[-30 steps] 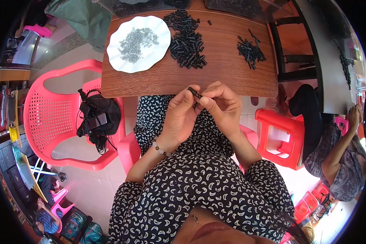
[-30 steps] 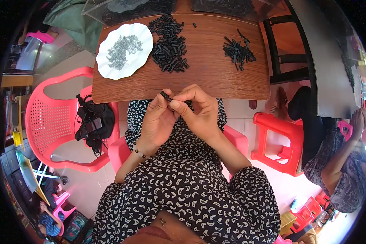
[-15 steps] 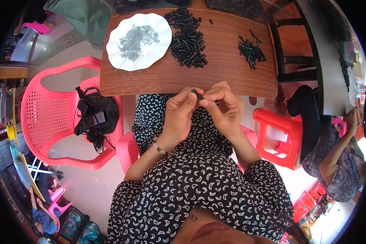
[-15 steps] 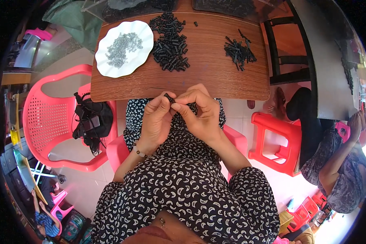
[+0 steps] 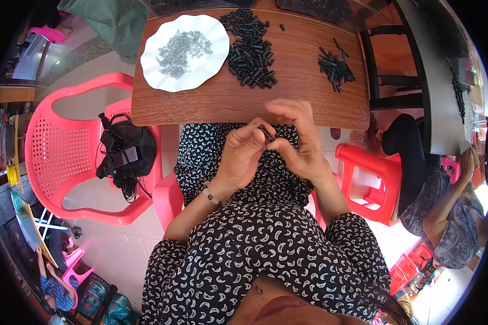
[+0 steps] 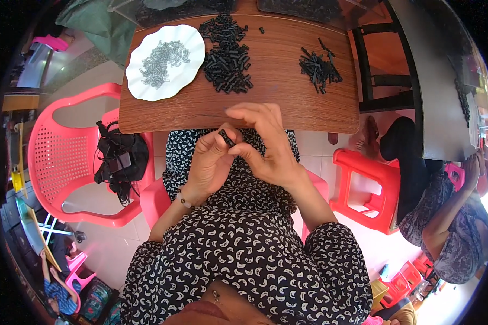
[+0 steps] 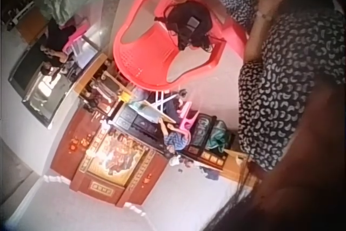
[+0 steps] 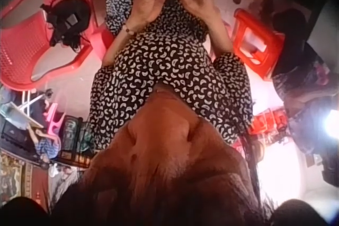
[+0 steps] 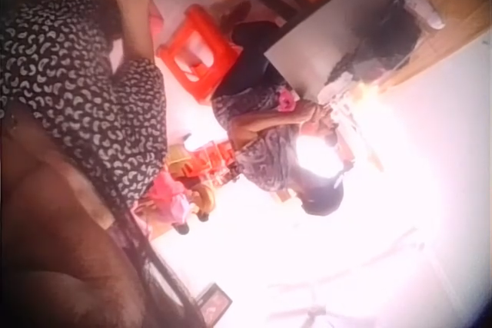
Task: The person inserts tiny silver components into small black plastic tubes by hand at a workbench.
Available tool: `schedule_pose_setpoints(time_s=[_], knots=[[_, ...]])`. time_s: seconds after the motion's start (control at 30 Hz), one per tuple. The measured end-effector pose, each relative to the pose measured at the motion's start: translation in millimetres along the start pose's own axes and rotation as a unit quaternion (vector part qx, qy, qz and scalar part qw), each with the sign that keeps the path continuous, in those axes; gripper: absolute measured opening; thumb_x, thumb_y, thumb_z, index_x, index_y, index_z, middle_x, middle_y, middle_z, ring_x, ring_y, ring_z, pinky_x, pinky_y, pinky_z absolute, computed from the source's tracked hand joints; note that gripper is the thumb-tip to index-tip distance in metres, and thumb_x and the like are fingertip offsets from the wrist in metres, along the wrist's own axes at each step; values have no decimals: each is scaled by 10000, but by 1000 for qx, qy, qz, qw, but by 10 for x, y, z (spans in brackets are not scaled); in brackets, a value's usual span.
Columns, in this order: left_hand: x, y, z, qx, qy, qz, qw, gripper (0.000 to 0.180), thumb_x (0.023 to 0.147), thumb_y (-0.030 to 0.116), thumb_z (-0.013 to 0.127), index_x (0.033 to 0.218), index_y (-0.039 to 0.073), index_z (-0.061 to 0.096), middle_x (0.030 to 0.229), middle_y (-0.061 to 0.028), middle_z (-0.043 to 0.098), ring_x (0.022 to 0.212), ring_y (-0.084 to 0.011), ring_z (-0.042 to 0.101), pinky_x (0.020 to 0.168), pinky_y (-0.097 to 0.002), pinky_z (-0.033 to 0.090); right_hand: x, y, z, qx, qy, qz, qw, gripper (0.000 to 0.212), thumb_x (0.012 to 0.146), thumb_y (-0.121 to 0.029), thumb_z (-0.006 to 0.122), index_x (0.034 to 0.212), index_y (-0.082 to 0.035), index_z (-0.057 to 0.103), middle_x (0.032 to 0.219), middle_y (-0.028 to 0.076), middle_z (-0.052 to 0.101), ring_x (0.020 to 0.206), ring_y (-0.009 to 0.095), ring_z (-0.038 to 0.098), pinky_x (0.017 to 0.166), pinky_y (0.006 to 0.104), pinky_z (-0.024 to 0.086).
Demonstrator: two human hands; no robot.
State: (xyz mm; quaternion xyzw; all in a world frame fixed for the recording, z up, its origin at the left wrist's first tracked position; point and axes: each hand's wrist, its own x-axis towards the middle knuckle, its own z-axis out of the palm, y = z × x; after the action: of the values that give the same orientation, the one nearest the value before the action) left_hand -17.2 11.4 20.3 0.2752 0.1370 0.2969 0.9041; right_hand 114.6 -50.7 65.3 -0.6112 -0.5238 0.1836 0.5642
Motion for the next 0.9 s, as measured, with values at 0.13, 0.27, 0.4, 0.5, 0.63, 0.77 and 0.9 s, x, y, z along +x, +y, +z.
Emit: schedule_pose_setpoints(time_s=[0.13,0.27,0.4,0.5,0.63,0.77,0.9], knots=[[-35,-20,-7,-18,4,-11,1000,245,893,280,633,960,50,684,921,19,626,846,-63,539,795,-254,431,102,102,-104,-9,-144,-76,987,353,847,-288,649,1111,-54,642,1093,87,639,1010,259,524,872,365,422],[-51,-43,-5,-41,-7,-5,999,219,890,265,638,984,77,698,925,16,642,874,-72,552,827,-262,436,101,123,-117,39,-182,-68,980,356,854,-310,639,1106,-59,652,1082,70,653,968,256,534,871,363,423],[-77,-42,44,-40,19,-15,999,152,854,275,668,892,136,716,945,43,611,925,-88,552,863,-268,441,61,132,-79,45,-163,-65,983,348,861,-328,633,1076,-57,665,1040,63,664,925,252,539,856,356,428],[-96,-65,69,-37,31,-4,999,135,858,254,666,900,137,719,943,39,617,935,-93,555,882,-283,439,30,139,-46,54,-148,-63,985,341,863,-333,639,1058,-55,670,1017,61,669,907,245,540,839,347,434],[-103,-121,59,-22,9,32,999,219,890,244,638,1000,66,702,1041,2,627,960,-85,549,872,-269,429,-26,144,-8,93,-115,-41,988,311,855,-313,657,1019,-50,684,923,46,682,860,213,520,804,331,435],[-100,-143,92,-7,13,44,999,227,894,246,632,979,47,702,1071,4,622,982,-93,554,895,-279,424,-43,144,8,109,-94,-36,989,269,852,-280,663,992,-52,694,861,30,685,826,190,497,772,307,432],[-67,-112,64,-39,5,9,999,242,900,265,624,980,49,701,1090,4,611,988,-90,553,902,-284,426,-16,144,-29,71,-100,-38,992,273,841,-257,674,1022,-54,695,877,31,682,835,192,505,767,295,434]])
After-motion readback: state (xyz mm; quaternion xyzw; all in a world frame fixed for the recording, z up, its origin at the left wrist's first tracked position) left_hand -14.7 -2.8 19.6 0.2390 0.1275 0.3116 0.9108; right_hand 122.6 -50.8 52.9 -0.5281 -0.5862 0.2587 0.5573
